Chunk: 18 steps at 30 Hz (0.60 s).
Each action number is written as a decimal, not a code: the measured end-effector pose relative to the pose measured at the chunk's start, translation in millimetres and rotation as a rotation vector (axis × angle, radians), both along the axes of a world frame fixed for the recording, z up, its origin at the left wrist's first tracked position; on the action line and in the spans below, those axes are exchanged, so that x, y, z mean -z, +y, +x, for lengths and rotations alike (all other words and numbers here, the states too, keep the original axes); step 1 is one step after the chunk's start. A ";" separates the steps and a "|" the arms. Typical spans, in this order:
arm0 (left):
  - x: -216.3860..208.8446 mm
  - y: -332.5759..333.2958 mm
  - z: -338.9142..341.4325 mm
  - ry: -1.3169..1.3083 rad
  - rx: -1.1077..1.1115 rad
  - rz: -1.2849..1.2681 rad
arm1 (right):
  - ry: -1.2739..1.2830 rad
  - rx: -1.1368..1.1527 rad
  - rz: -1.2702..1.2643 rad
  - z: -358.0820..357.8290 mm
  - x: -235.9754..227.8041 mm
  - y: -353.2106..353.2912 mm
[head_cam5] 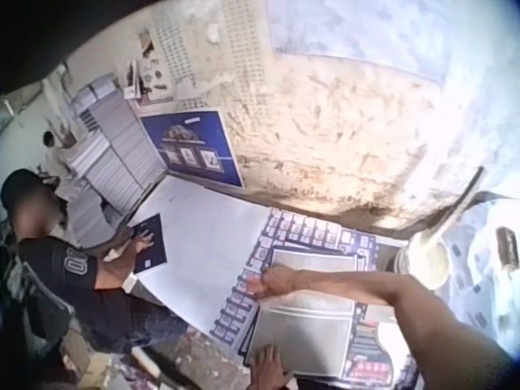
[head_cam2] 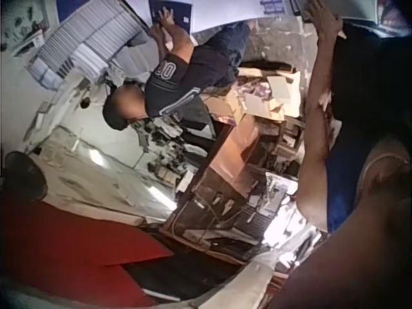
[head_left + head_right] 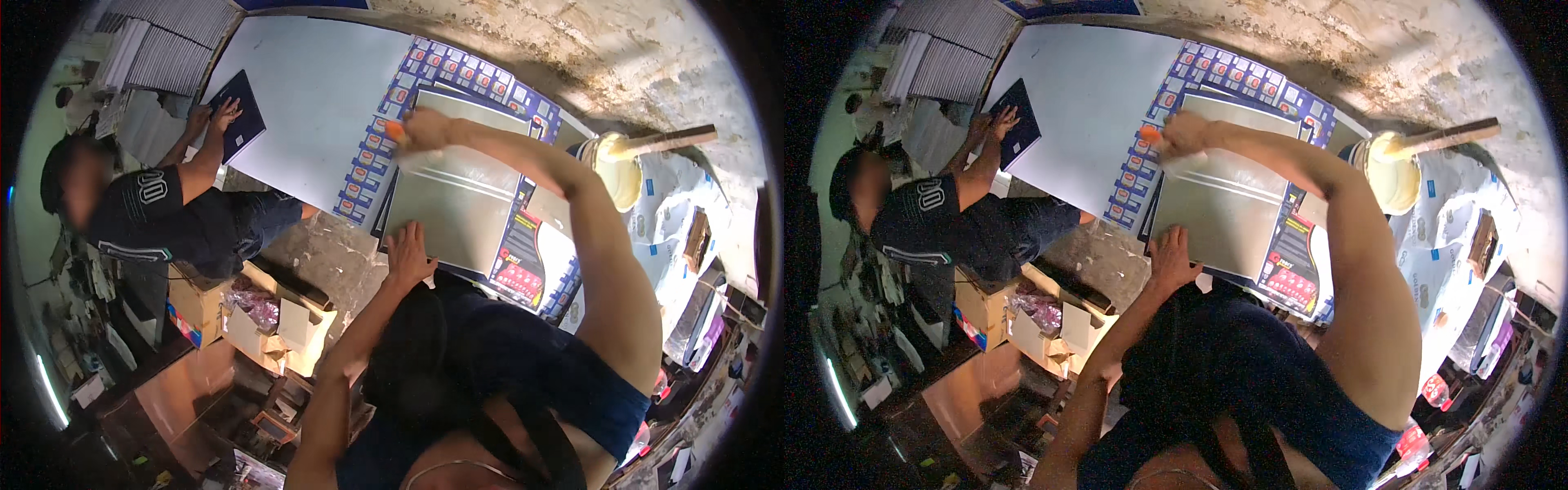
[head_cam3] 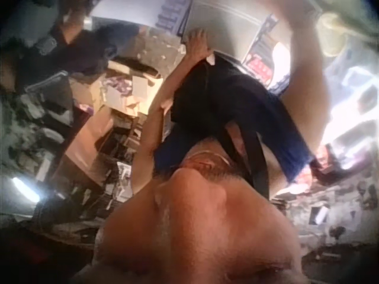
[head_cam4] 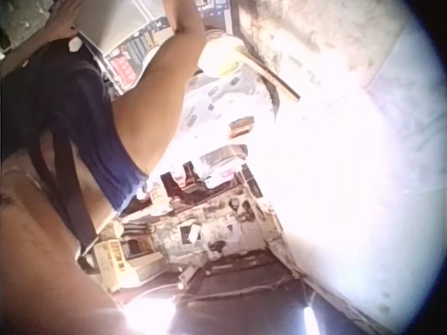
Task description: The person applies a liquid coating to the surface of several folder-like items using a wide brush, dipping the brush into a bucket of liquid repeatedly.
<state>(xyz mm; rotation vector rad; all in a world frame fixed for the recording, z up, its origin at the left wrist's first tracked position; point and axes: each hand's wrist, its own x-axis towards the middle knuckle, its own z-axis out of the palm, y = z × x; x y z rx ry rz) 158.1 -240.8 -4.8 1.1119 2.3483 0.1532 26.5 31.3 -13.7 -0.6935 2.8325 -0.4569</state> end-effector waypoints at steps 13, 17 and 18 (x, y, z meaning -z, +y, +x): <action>-9.7 -1.1 11.3 0.119 0.089 -0.094 | 0.119 -0.161 0.057 181.8 -17.9 15.8; -5.4 -3.6 12.7 0.212 0.108 -0.053 | 0.025 -0.167 0.045 236.3 -41.1 13.2; -7.2 -1.6 9.4 0.224 0.126 -0.047 | 0.035 -0.148 0.051 247.2 -48.2 8.9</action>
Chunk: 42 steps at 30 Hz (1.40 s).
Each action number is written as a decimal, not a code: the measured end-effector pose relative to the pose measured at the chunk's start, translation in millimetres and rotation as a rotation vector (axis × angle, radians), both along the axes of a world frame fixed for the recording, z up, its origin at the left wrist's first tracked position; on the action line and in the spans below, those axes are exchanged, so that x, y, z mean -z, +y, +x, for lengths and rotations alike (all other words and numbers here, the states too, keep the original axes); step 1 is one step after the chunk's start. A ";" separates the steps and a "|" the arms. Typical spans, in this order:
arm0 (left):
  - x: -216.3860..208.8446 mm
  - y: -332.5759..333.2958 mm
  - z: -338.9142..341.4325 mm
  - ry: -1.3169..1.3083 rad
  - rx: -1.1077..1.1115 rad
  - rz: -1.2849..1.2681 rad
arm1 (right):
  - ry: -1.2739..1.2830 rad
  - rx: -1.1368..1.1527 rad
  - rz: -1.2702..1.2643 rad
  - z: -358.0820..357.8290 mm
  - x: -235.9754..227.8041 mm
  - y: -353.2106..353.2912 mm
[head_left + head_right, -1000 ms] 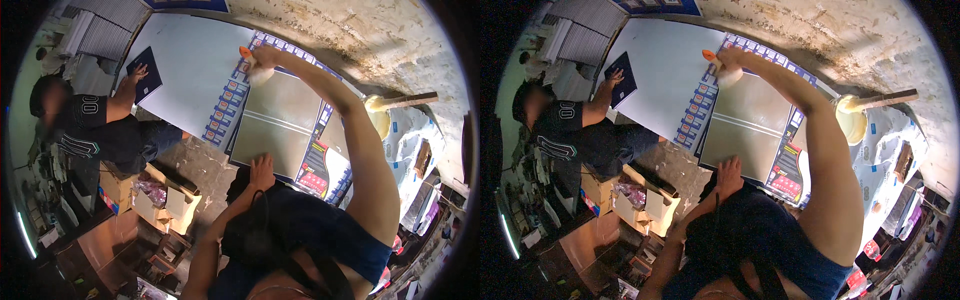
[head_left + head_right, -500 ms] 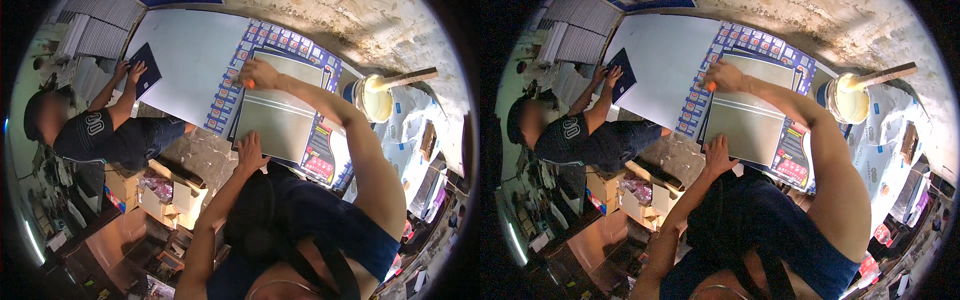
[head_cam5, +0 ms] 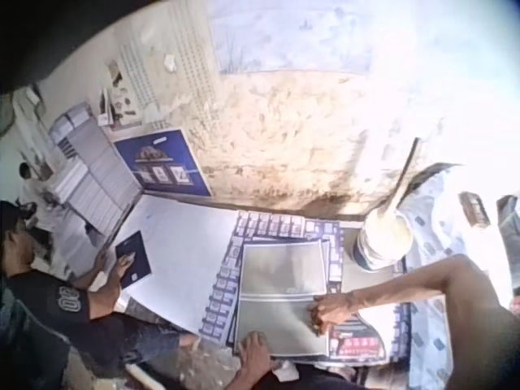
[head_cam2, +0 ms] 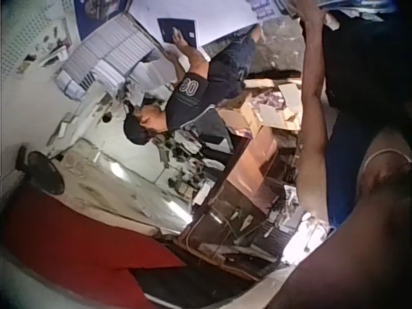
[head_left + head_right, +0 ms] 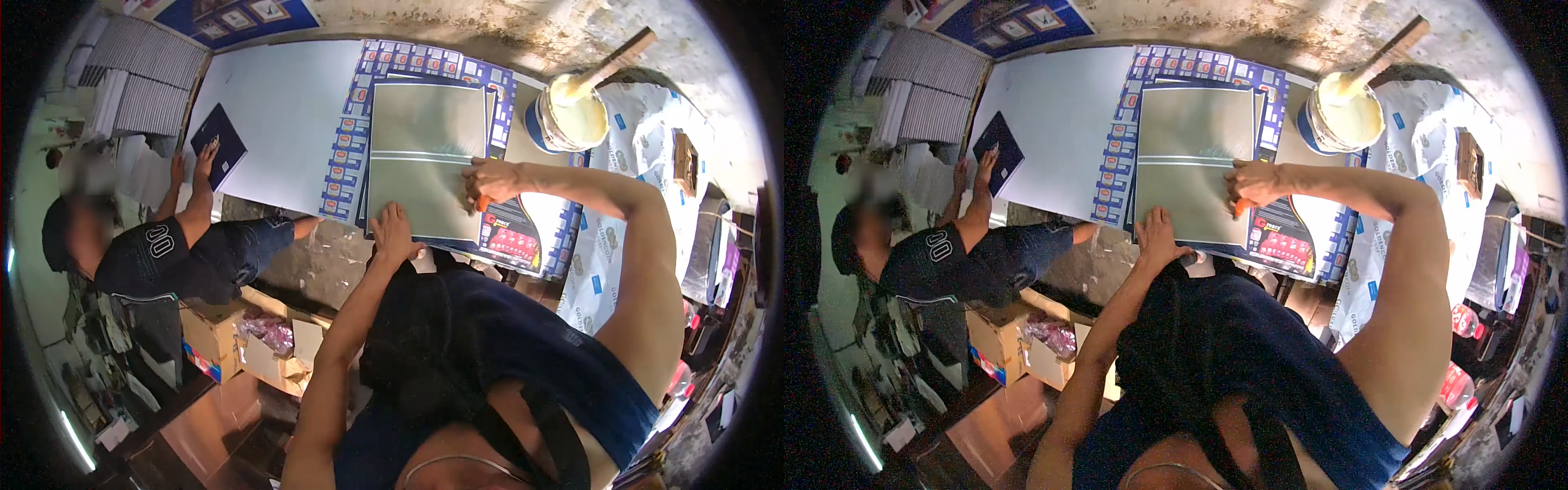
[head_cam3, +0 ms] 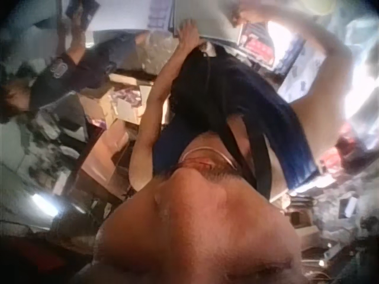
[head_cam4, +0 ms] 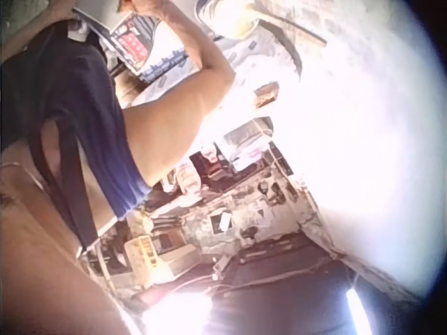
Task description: The person applies a liquid coating to the surface of several folder-like items using a wide brush, dipping the brush into a bucket of liquid repeatedly.
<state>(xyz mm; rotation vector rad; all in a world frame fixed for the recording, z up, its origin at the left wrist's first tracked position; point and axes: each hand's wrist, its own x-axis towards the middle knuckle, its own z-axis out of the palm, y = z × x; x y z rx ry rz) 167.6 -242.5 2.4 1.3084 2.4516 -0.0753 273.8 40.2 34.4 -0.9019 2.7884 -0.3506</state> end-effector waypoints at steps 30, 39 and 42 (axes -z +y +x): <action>85.7 115.0 -226.2 -0.353 -0.278 0.173 | 0.978 2.157 -0.465 -49.4 52.3 -108.6; 71.1 129.1 -214.0 -0.615 -0.506 0.304 | 1.361 1.993 -1.560 46.4 29.6 -149.9; 85.7 123.7 -214.5 -0.818 -0.549 0.314 | 1.068 1.859 -2.073 91.6 54.4 -113.2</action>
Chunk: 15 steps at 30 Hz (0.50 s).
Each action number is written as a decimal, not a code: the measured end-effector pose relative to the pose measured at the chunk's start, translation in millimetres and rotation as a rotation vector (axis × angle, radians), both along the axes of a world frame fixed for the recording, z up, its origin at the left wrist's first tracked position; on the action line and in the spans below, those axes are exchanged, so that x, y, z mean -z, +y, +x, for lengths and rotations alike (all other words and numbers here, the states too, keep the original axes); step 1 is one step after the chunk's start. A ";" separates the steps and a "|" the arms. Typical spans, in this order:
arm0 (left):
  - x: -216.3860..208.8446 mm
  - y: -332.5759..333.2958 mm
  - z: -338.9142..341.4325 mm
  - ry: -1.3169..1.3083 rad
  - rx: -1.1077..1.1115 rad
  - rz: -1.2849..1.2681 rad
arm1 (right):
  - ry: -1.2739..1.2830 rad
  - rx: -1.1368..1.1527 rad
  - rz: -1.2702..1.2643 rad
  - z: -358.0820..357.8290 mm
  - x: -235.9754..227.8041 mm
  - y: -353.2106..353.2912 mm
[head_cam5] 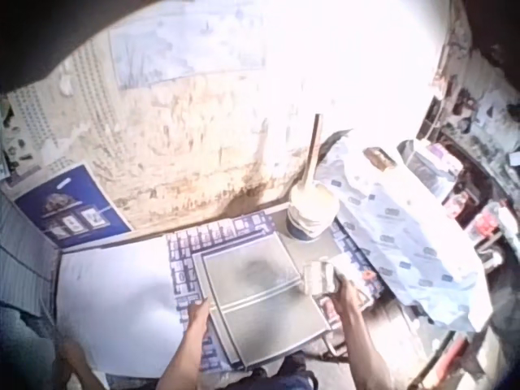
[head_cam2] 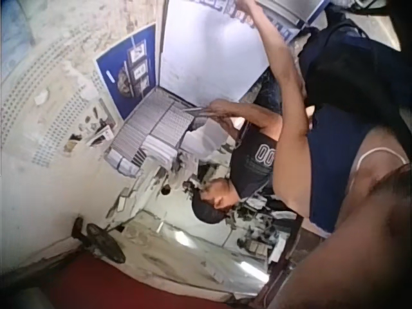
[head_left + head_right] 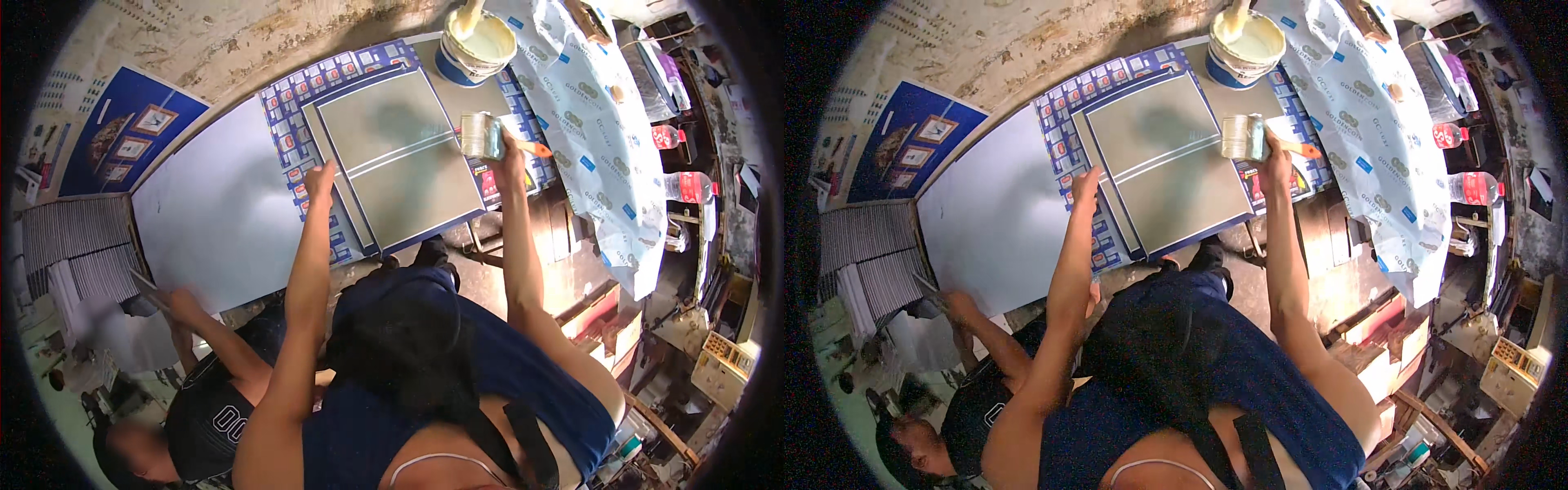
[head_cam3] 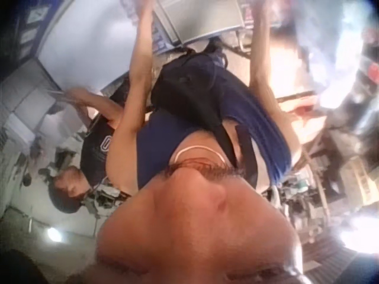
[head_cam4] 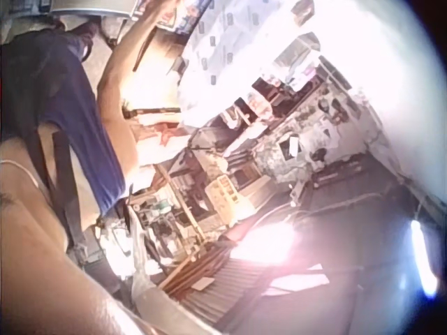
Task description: The person applies a liquid coating to the surface of several folder-like items using a wide brush, dipping the brush into a bucket of liquid repeatedly.
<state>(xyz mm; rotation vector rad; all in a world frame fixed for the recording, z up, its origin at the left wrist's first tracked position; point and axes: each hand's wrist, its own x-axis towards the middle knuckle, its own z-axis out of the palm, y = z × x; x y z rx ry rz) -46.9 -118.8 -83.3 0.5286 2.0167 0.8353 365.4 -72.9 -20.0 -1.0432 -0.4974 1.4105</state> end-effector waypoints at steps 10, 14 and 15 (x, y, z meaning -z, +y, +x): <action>-10.4 -17.3 3.6 -0.084 -0.063 -0.139 | 0.056 -0.166 0.009 -28.8 38.0 71.4; -17.4 -16.2 4.3 -0.076 0.017 -0.101 | 0.079 -0.165 0.038 -25.6 35.0 72.3; -15.5 -15.8 4.6 -0.076 0.011 -0.098 | 0.038 -0.136 0.053 -28.0 34.8 74.1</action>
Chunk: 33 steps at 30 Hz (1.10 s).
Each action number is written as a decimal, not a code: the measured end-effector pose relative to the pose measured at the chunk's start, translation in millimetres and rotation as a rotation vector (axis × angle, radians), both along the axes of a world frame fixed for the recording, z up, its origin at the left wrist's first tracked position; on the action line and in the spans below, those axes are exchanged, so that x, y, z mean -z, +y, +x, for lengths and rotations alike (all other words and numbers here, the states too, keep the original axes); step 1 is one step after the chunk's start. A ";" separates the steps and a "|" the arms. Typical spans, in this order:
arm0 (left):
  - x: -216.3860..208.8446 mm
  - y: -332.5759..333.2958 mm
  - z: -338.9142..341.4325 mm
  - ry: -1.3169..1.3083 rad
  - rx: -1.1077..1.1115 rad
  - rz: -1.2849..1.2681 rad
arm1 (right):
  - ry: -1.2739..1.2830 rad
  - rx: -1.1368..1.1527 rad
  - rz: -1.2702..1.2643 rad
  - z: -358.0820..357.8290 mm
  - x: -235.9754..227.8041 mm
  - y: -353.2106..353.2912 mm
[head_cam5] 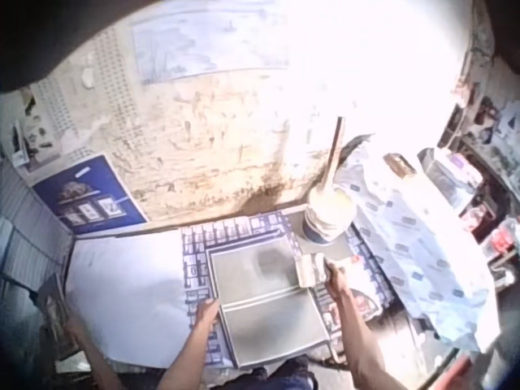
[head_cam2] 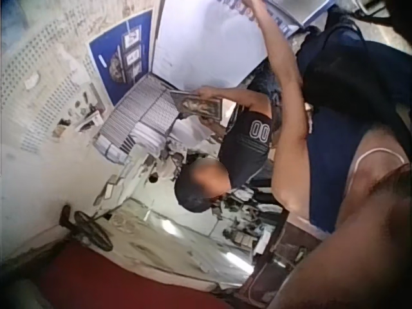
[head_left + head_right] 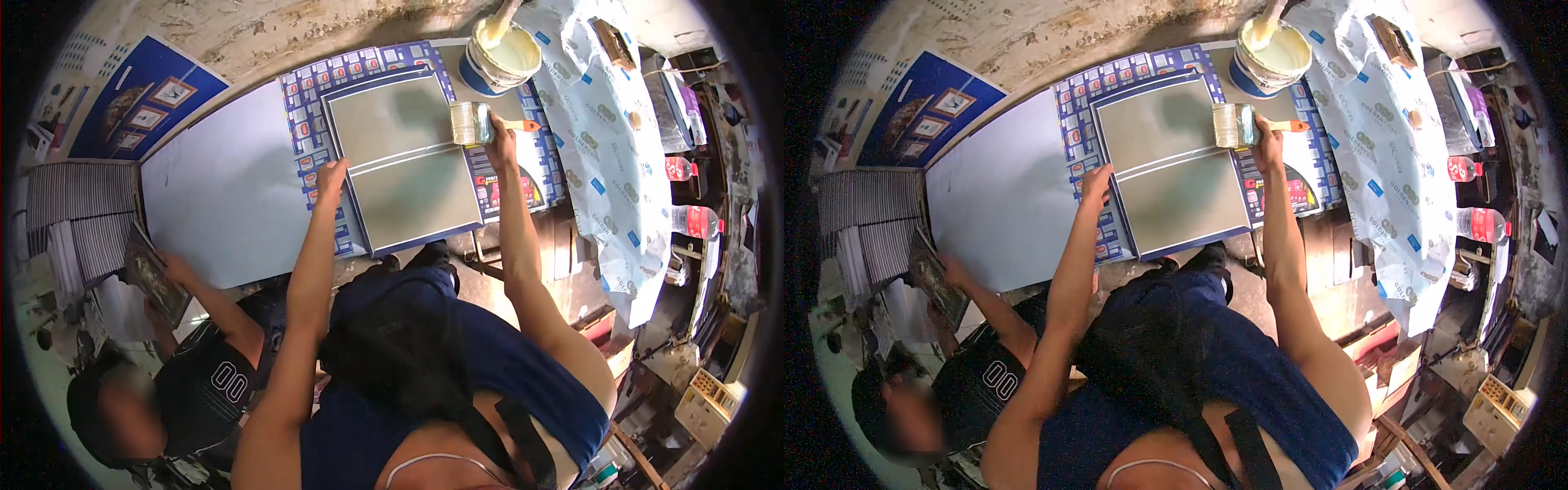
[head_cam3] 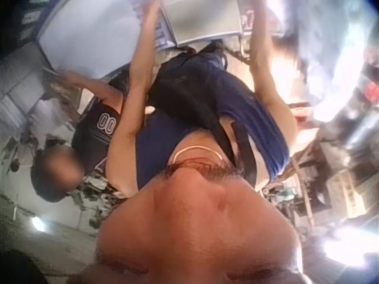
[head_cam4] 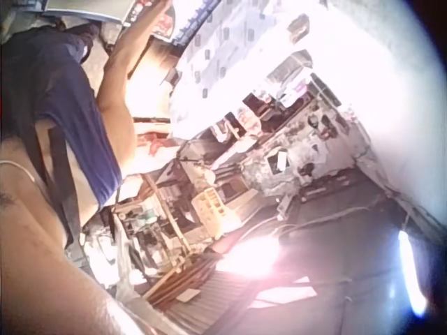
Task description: The person applies a liquid coating to the surface of several folder-like items using a wide brush, dipping the brush into a bucket of liquid repeatedly.
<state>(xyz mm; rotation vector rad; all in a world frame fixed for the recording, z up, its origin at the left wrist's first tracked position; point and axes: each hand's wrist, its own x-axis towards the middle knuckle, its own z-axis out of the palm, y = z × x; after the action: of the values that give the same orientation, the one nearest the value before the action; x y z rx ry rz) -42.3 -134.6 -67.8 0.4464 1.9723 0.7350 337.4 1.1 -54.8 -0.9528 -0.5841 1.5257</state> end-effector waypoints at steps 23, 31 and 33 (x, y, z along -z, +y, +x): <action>-9.0 -0.6 -5.4 0.100 0.027 -0.064 | 0.080 -0.038 0.002 -28.4 -3.1 -41.6; 32.1 -7.9 -37.1 0.110 0.096 0.063 | 0.142 0.107 0.015 -17.5 8.1 -55.7; -0.2 -16.2 -24.5 -0.101 -0.005 0.107 | 0.060 0.259 0.083 4.9 8.7 -61.2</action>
<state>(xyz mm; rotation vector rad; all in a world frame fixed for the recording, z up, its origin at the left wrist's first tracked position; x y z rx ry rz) -66.9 -150.9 -67.6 0.4595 1.8461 0.8527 342.4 -60.1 -63.5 -0.8796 -0.4576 1.2845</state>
